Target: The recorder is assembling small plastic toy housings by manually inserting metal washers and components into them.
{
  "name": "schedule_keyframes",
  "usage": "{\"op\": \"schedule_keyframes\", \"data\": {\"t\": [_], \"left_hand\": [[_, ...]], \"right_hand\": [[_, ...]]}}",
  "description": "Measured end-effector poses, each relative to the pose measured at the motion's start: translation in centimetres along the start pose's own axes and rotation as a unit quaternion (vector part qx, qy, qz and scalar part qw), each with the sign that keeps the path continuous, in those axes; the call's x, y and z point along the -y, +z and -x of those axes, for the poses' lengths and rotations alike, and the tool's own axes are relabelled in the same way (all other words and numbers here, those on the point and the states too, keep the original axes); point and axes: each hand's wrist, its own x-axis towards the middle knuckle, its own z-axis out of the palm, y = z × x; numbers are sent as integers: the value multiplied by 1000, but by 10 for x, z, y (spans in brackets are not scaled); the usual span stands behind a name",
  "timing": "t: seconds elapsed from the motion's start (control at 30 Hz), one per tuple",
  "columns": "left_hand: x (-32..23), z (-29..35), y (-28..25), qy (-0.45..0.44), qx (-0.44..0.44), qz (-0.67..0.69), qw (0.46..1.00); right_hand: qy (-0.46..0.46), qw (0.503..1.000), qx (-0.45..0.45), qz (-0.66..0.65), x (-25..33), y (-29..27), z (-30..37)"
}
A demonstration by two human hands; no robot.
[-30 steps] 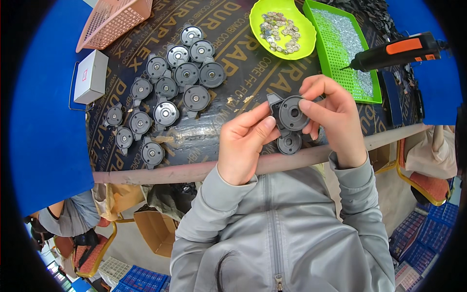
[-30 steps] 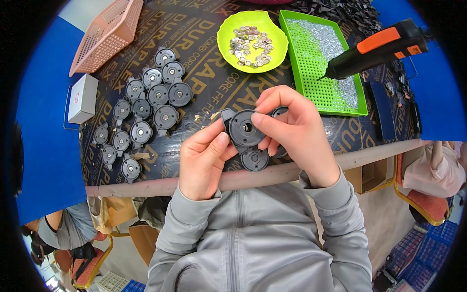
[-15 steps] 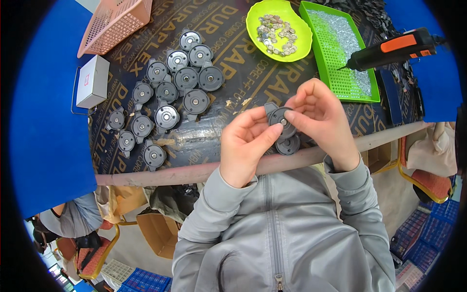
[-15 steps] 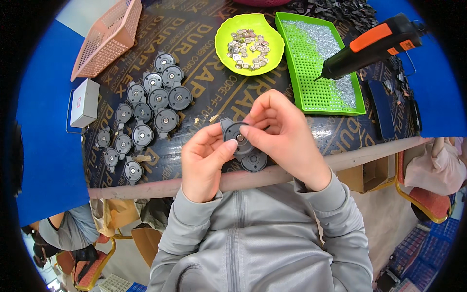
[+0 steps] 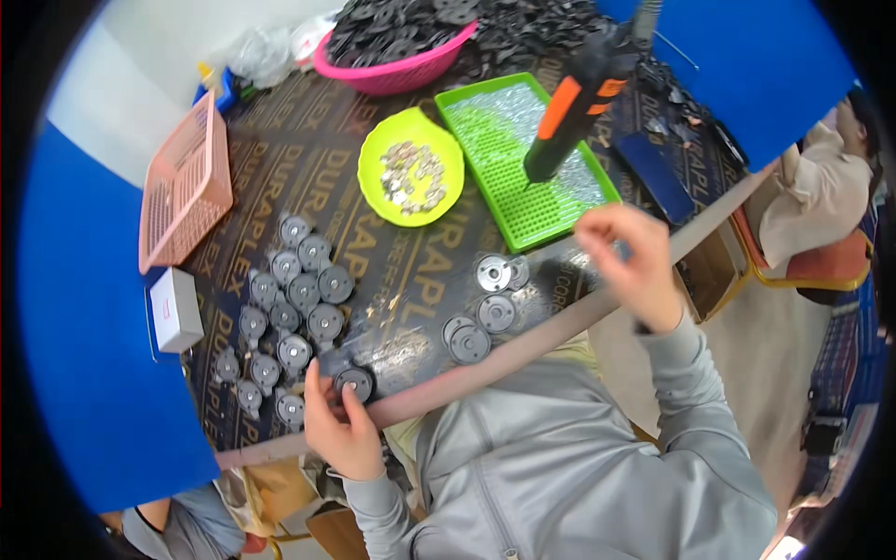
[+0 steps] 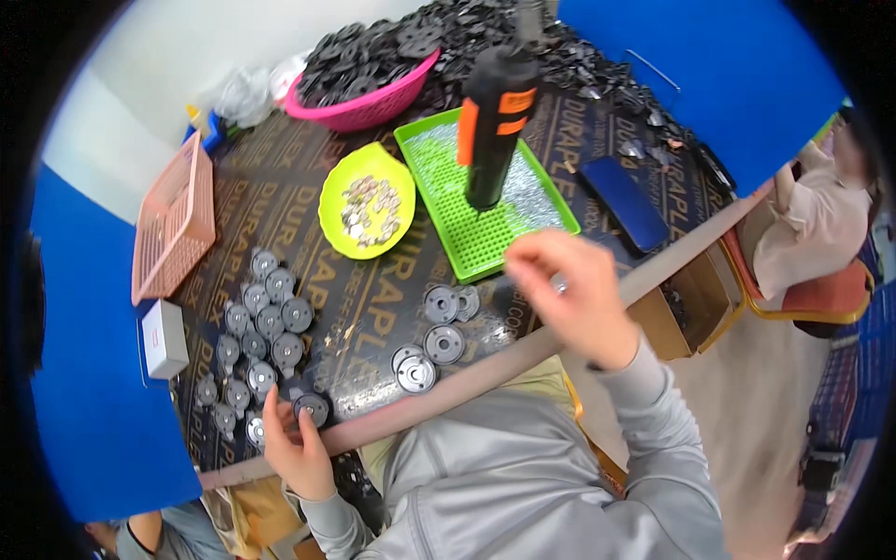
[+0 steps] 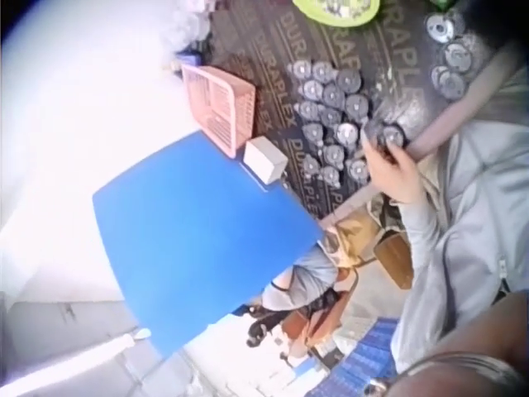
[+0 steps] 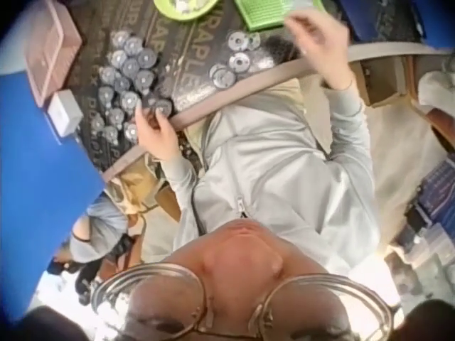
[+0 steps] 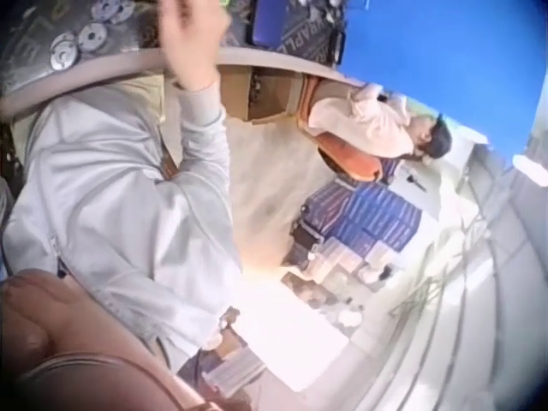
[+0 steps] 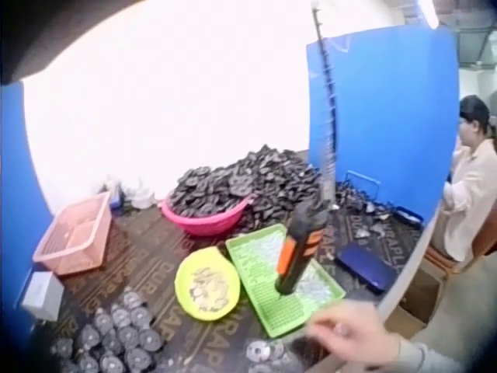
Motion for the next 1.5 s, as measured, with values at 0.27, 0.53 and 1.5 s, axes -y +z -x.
{"op": "schedule_keyframes", "data": {"t": [0.27,0.53,1.5], "left_hand": [[15,-13,9,182,-46,-171,967],[4,-11,14,216,-154,-222,938],[-37,-4,70,237,227,58,943]], "right_hand": [[97,896,31,432,-173,-148,-100],[68,885,43,459,-238,-142,-77],[-220,935,256,107,11,90,-32]]}}
